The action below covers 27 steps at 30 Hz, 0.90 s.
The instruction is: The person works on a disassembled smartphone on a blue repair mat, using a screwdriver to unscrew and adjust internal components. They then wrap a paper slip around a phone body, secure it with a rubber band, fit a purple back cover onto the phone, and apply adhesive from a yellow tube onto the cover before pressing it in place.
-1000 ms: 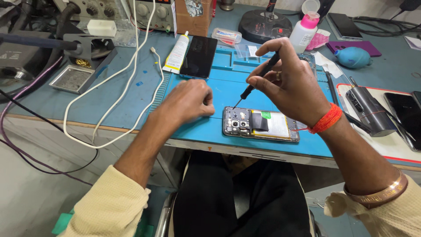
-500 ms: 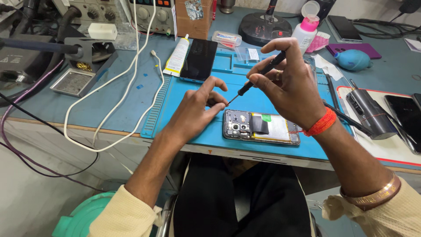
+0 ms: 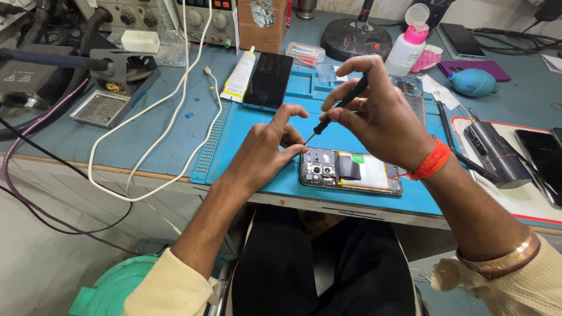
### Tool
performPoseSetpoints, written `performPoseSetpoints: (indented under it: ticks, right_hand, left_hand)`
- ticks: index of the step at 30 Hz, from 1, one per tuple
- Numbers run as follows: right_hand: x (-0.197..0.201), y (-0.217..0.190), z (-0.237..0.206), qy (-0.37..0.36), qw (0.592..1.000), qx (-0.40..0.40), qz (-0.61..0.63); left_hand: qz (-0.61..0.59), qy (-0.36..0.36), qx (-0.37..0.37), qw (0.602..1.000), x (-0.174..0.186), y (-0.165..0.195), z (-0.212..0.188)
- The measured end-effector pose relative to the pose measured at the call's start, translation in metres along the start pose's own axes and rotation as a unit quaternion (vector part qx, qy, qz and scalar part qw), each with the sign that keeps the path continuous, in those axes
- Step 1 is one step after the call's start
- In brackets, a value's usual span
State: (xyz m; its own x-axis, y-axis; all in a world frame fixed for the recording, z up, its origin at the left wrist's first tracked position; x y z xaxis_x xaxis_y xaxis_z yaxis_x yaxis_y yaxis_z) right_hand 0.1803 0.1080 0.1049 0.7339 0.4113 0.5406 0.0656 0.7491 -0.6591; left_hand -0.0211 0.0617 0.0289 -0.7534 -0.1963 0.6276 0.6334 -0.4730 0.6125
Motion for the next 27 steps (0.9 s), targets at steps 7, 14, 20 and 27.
performPoseSetpoints:
  ticks: [7, 14, 20, 27]
  right_hand:
    - [-0.005, -0.001, 0.007, 0.003, 0.996, -0.051, -0.077]
    - [-0.007, 0.000, 0.010, -0.011, 0.996, -0.049, -0.069]
    - [-0.010, 0.001, 0.011, -0.030, 0.997, -0.048, -0.052]
    - [-0.010, -0.010, 0.015, -0.131, 0.989, 0.013, 0.069]
  left_hand:
    - [0.051, 0.007, -0.002, 0.999, -0.004, 0.005, -0.002]
    - [0.058, 0.001, 0.003, 0.998, -0.005, 0.002, -0.009]
    - [0.044, 0.003, 0.007, 0.999, -0.007, -0.001, -0.009]
    - [0.008, 0.030, 0.001, 1.000, -0.010, -0.003, -0.011]
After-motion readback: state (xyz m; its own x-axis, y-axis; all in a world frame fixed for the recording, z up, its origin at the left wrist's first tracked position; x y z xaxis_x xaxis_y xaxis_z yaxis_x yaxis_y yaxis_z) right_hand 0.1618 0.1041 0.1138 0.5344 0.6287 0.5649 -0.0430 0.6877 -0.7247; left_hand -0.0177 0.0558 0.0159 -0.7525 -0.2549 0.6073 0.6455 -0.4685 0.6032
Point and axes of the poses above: each hand's wrist, its own z-axis towards the middle knuckle, its own x-axis out of the back of the hand, y = z × x, the point moved 2 cm from there along z, towards the middle knuckle, and after that the axes turned 11 degrees about z, right-handed, at the moved point
